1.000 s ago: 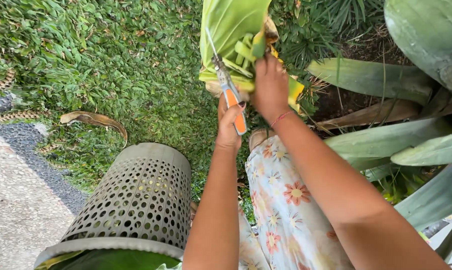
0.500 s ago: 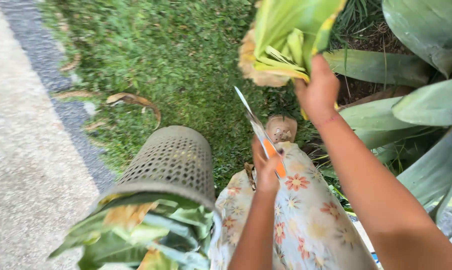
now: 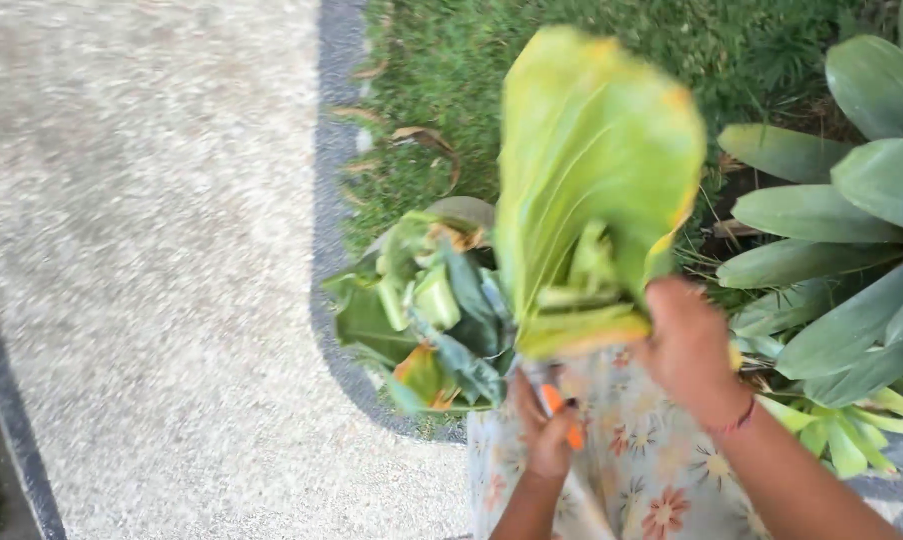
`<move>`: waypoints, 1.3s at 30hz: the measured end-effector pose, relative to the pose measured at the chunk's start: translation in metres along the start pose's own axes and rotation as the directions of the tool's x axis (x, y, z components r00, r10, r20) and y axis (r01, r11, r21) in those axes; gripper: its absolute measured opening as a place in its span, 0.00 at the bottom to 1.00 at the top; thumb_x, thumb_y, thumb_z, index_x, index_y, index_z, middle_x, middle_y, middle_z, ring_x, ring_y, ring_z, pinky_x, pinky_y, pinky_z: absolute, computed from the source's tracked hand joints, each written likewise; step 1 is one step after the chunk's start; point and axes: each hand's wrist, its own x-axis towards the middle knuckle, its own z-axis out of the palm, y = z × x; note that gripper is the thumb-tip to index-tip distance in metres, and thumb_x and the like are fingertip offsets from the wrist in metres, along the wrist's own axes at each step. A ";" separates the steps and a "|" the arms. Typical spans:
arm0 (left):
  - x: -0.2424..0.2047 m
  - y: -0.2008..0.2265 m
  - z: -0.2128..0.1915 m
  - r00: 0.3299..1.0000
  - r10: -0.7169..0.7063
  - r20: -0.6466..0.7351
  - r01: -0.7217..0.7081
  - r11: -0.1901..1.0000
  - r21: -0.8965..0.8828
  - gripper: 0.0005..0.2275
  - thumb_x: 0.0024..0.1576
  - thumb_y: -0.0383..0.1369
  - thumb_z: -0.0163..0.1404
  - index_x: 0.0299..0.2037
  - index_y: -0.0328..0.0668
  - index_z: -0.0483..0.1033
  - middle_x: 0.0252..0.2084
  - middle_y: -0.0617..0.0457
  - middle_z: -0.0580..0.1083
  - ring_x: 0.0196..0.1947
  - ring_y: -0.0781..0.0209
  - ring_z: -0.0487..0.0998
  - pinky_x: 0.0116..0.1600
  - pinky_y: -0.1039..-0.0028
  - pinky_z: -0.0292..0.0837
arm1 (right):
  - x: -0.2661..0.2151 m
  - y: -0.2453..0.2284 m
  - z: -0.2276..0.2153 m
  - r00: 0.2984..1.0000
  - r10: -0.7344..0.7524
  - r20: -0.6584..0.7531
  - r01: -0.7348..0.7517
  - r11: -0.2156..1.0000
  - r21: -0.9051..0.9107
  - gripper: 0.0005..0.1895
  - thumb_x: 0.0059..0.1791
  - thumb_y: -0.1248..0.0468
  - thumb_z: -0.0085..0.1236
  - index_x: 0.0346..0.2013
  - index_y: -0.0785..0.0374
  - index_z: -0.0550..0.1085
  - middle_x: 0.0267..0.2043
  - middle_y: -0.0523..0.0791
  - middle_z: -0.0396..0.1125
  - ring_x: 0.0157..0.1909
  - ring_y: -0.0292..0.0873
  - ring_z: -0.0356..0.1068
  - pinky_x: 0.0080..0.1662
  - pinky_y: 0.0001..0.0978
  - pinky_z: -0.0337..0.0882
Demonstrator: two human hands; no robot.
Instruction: Pruning a large leaf plant and putting the cuttings into a bucket.
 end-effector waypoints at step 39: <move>0.005 0.036 -0.215 0.892 0.445 -0.078 -0.432 0.891 0.138 0.43 0.36 0.23 0.51 0.69 0.29 0.52 0.53 0.36 0.73 0.47 0.43 0.80 0.50 0.56 0.79 | 0.003 -0.179 0.170 0.850 0.058 0.524 0.091 0.963 -0.254 0.47 0.39 0.50 0.69 0.66 0.65 0.59 0.63 0.57 0.59 0.63 0.60 0.61 0.62 0.59 0.55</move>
